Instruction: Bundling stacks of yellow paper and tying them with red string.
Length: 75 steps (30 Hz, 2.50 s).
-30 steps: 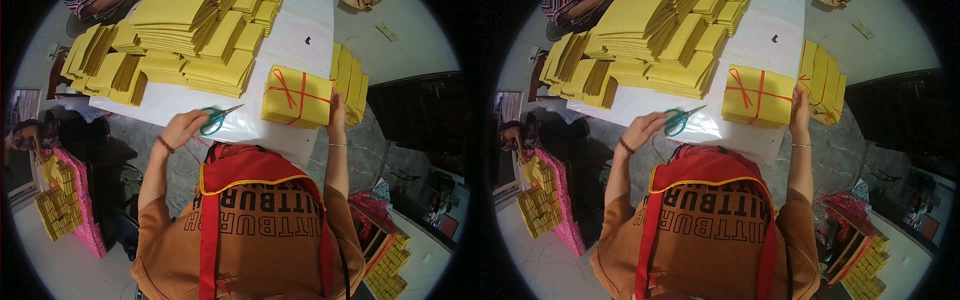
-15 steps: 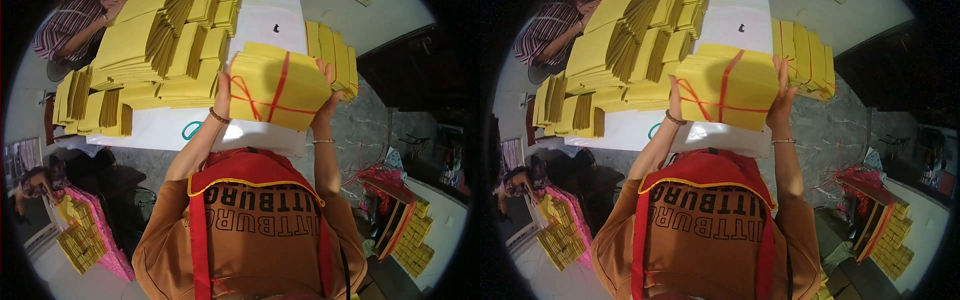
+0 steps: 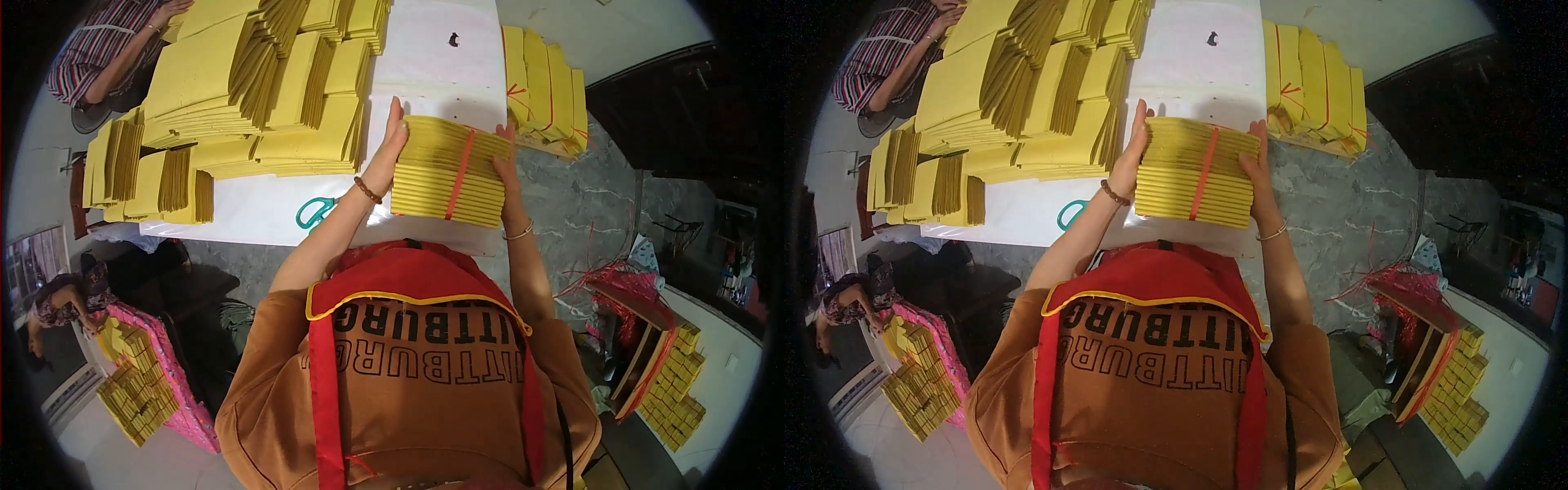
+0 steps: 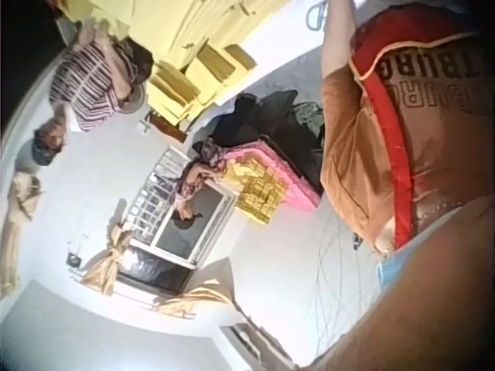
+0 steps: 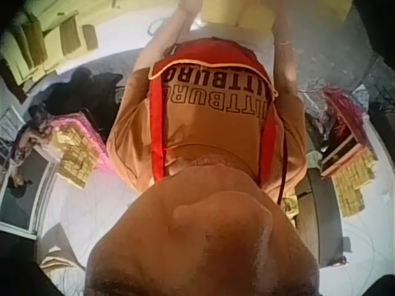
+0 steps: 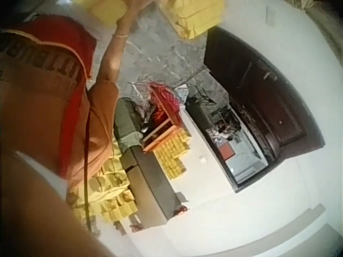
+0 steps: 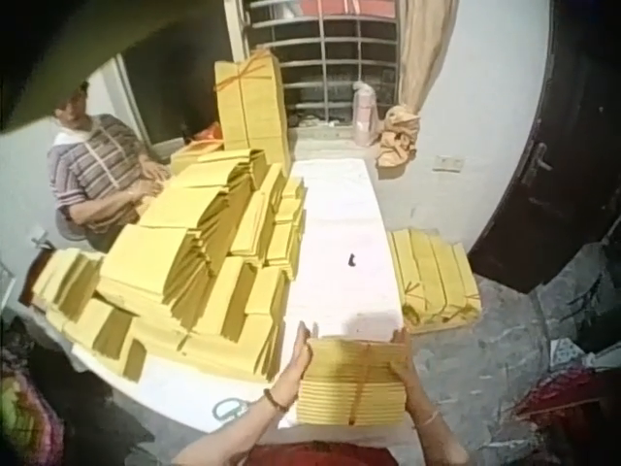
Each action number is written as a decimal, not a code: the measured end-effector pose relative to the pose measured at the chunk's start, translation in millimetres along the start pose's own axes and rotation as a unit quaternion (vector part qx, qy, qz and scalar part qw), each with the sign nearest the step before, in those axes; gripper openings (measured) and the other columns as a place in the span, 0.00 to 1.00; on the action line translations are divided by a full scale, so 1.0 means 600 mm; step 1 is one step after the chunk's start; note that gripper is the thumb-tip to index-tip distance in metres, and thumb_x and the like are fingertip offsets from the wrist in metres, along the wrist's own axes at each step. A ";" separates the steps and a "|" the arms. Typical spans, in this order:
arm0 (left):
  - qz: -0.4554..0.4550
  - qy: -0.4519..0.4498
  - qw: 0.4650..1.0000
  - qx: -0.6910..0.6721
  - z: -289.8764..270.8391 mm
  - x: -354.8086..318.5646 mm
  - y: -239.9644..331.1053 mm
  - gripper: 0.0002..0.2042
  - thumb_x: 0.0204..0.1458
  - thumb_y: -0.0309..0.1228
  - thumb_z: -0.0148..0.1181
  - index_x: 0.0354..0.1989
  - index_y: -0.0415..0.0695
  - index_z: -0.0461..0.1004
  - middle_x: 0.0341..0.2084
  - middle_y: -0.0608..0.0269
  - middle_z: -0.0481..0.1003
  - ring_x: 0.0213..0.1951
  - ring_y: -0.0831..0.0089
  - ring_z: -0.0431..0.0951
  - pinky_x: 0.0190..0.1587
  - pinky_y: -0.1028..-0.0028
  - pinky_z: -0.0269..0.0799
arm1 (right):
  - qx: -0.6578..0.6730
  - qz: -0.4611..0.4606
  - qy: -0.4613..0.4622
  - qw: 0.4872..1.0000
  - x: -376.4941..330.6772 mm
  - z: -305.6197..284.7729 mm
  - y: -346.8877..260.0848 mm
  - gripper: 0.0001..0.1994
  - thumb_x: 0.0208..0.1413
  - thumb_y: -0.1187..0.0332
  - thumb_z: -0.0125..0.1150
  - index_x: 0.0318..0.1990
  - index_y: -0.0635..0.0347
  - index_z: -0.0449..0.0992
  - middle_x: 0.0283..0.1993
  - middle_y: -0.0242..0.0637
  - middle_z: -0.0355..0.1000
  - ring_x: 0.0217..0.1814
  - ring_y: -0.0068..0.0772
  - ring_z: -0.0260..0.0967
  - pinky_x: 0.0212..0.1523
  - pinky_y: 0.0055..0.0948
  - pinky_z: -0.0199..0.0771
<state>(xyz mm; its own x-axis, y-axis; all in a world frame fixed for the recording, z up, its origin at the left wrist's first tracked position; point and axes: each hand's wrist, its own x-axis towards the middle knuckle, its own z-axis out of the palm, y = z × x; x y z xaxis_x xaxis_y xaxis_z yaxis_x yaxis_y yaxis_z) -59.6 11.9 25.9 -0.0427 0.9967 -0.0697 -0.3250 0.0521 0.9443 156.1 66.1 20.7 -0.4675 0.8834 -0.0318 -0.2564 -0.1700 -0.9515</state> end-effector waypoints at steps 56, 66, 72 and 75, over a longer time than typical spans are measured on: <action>0.417 -0.394 0.556 0.602 -0.015 0.142 0.098 0.09 0.41 0.29 0.51 0.32 0.44 0.71 0.31 0.67 0.73 0.31 0.73 0.71 0.35 0.74 0.65 | -0.464 -0.068 -0.179 0.865 0.040 0.022 -0.088 0.24 0.49 0.63 0.56 0.53 0.57 0.60 0.63 0.41 0.49 0.62 0.42 0.51 0.56 0.32 0.58; 0.388 -0.413 0.599 0.565 -0.013 0.159 0.086 0.05 0.41 0.32 0.54 0.26 0.47 0.69 0.23 0.70 0.68 0.30 0.74 0.70 0.33 0.74 0.64 | -0.452 -0.050 -0.181 0.872 0.040 0.025 -0.091 0.23 0.48 0.65 0.57 0.53 0.57 0.60 0.62 0.41 0.49 0.62 0.42 0.52 0.56 0.32 0.58; 0.325 -0.439 0.625 0.557 -0.016 0.156 0.107 0.05 0.42 0.32 0.55 0.25 0.47 0.67 0.21 0.69 0.67 0.29 0.72 0.70 0.34 0.72 0.63 | -0.459 -0.043 -0.172 0.871 0.039 0.026 -0.094 0.23 0.47 0.65 0.57 0.52 0.56 0.61 0.58 0.38 0.55 0.58 0.40 0.57 0.52 0.31 0.62; 0.271 -0.473 0.619 0.566 -0.018 0.151 0.118 0.05 0.44 0.32 0.49 0.25 0.46 0.68 0.22 0.67 0.69 0.29 0.68 0.71 0.34 0.69 0.63 | -0.471 -0.045 -0.167 0.865 0.038 0.028 -0.096 0.23 0.47 0.65 0.57 0.52 0.55 0.62 0.56 0.37 0.57 0.55 0.40 0.59 0.51 0.30 0.63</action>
<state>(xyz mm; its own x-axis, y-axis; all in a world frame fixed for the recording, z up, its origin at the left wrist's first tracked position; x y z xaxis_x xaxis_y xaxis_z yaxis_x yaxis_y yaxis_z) -97.0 104.9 83.0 0.8900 0.4508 0.0691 0.3880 -0.8281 0.4046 145.9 88.9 80.0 -0.7408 0.6717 -0.0047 0.4255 0.4639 -0.7770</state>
